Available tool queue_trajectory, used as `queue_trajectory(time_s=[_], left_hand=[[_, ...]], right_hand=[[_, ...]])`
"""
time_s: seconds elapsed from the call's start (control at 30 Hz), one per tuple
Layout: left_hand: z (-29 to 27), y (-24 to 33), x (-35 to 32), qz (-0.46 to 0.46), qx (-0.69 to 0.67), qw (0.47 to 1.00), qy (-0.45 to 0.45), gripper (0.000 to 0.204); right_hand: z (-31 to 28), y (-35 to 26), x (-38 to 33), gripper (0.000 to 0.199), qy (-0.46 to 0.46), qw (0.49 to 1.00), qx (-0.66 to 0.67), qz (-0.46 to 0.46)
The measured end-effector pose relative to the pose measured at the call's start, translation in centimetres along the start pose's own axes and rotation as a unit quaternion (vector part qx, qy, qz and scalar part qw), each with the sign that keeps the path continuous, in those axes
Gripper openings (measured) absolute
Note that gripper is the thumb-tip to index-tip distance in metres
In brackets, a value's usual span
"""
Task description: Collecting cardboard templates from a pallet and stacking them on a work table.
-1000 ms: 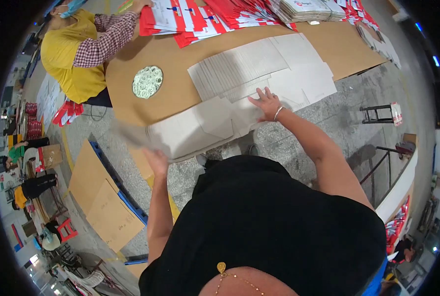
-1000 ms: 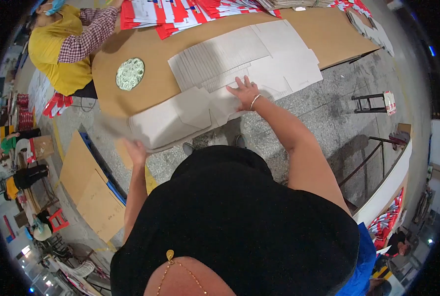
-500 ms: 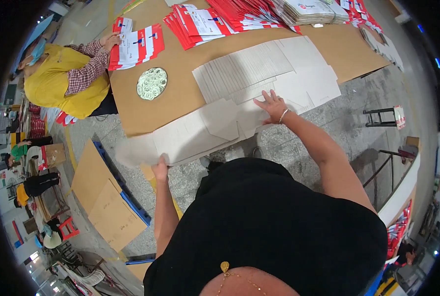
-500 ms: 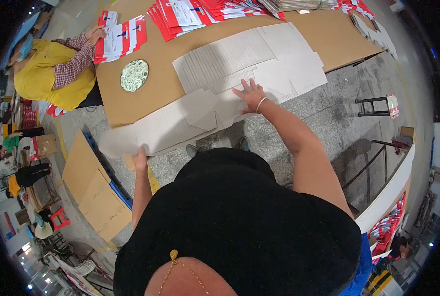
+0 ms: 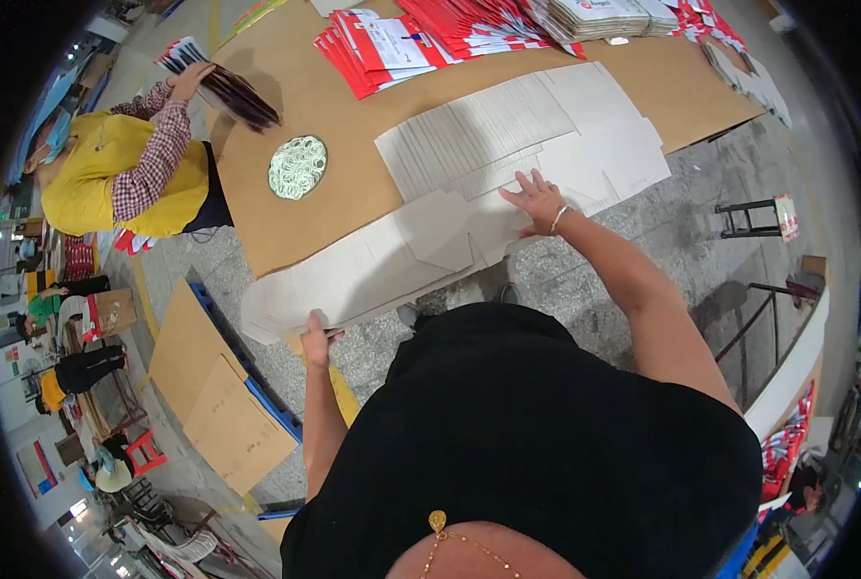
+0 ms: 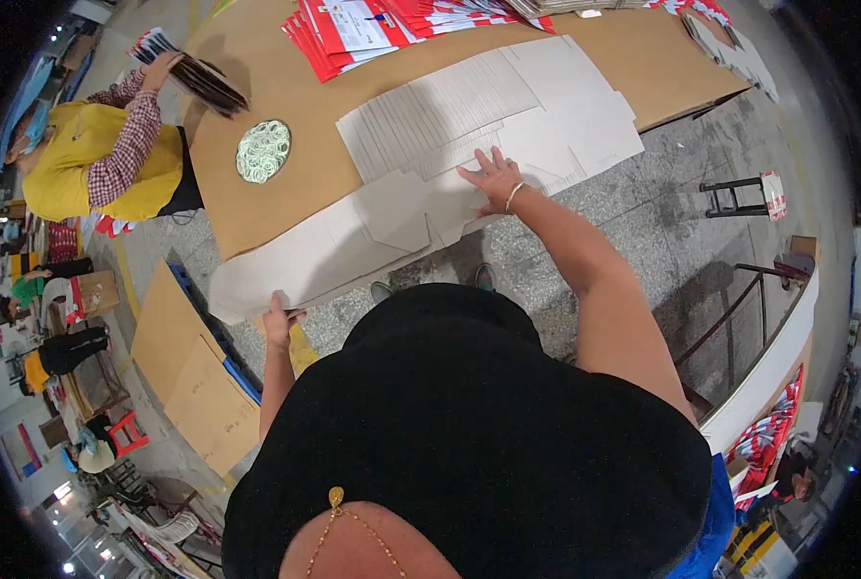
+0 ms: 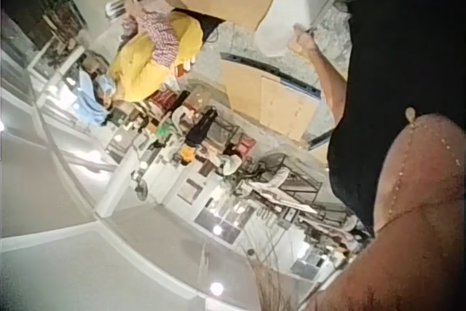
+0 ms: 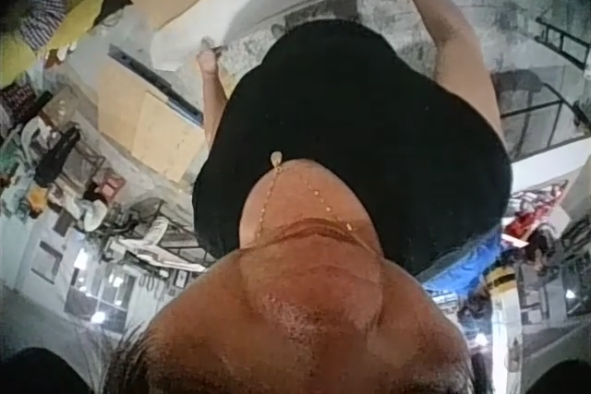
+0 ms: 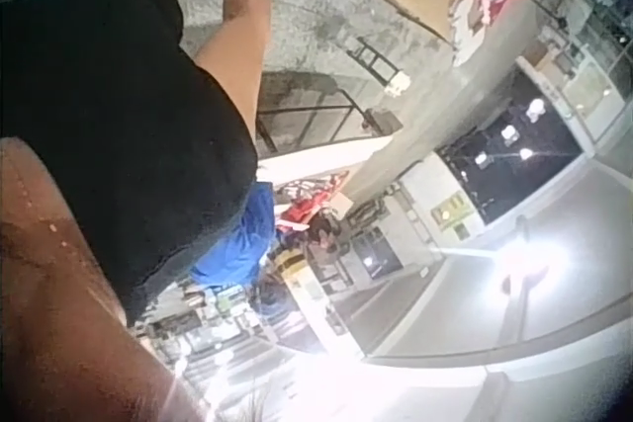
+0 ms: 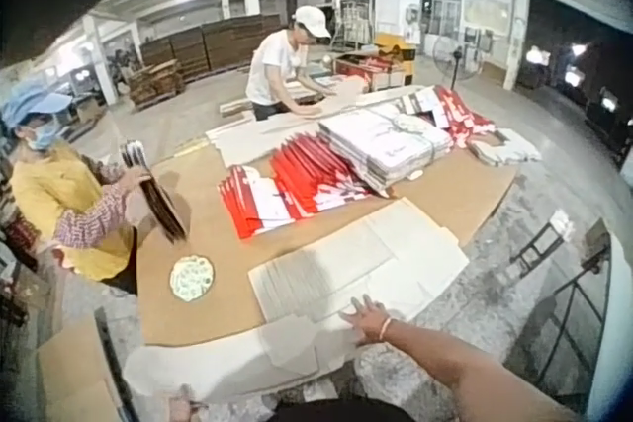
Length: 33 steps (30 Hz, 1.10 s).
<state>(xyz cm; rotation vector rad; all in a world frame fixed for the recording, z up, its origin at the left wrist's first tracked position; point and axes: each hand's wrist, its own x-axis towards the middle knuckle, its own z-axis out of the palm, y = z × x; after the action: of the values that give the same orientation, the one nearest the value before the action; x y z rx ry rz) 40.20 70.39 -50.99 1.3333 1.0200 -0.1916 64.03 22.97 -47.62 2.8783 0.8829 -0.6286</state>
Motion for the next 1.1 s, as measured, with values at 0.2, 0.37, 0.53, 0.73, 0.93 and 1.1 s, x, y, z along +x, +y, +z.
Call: queue_trajectory(time_s=[0.2,0.37,0.53,0.73,0.93,1.1], left_hand=[[11.3,8.2,-5.1,0.38,0.419,0.813,0.139,0.062],[0.9,1.3,0.8,0.32,0.015,0.946,0.05,0.044],[0.2,-0.5,0.0,0.05,-0.148,0.987,-0.019,0.039],[8.4,5.8,-3.8,0.441,0.406,0.779,0.183,0.053],[0.6,2.4,0.3,0.257,0.071,0.964,-0.01,0.047],[0.8,2.1,-1.0,0.048,-0.083,0.995,-0.035,0.048]], right_hand=[[0.9,1.9,-1.1,0.104,-0.004,1.0,0.001,0.023],[-0.1,-0.2,0.1,0.103,0.007,1.0,0.0,-0.006],[-0.5,0.3,-0.4,0.104,-0.022,1.0,-0.002,0.015],[0.5,1.1,-0.6,0.102,-0.005,1.0,0.004,0.015],[0.1,0.2,0.3,0.101,-0.019,1.0,-0.001,0.009],[0.4,0.8,-0.7,0.1,-0.02,1.0,0.006,0.022]])
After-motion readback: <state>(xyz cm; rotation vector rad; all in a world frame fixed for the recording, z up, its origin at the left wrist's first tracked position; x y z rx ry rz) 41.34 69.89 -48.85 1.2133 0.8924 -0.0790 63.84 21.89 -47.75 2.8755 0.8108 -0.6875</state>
